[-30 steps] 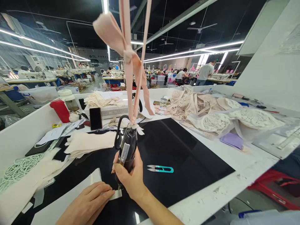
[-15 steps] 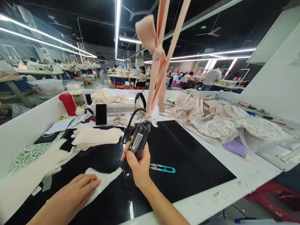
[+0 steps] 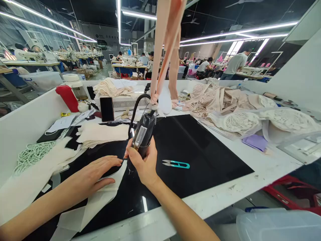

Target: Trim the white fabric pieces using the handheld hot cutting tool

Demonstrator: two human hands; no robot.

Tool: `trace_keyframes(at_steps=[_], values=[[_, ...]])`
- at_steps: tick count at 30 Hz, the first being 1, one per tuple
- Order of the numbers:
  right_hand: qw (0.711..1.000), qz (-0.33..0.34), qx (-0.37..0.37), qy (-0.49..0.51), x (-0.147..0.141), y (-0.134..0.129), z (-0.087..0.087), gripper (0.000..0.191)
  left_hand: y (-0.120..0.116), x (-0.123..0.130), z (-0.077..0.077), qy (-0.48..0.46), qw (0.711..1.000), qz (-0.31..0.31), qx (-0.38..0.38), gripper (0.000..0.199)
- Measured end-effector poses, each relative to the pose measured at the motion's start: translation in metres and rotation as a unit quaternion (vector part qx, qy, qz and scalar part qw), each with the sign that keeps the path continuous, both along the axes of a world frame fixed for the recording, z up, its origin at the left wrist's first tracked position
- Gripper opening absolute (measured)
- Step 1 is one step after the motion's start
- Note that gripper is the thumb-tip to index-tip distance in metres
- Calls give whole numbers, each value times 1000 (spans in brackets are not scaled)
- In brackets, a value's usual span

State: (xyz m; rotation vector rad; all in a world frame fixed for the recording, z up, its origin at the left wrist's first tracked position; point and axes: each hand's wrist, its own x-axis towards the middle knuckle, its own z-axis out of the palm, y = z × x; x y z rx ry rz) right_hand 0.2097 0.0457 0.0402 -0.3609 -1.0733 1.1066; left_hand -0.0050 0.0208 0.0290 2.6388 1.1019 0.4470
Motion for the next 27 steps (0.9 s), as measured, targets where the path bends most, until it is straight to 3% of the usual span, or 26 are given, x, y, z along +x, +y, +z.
trace_keyframes(at_steps=[5, 10, 14, 20, 27], values=[[1000, 14, -18, 6, -7, 1, -1, 30, 18, 5, -5, 37, 997, -45, -52, 60], [999, -2, -36, -6, -12, 3, 2, 37, 20, -1, -13, 82, 992, -28, -94, 68], [999, 1, -40, -13, -18, 6, 4, 38, 16, -10, -18, 98, 992, -11, -80, 66], [998, -26, -32, -43, -28, 11, 8, 34, 12, -24, -28, 81, 996, 4, -44, 49], [998, -21, -32, -40, -38, 12, 12, 33, 11, -23, -24, 87, 995, 11, -56, 40]])
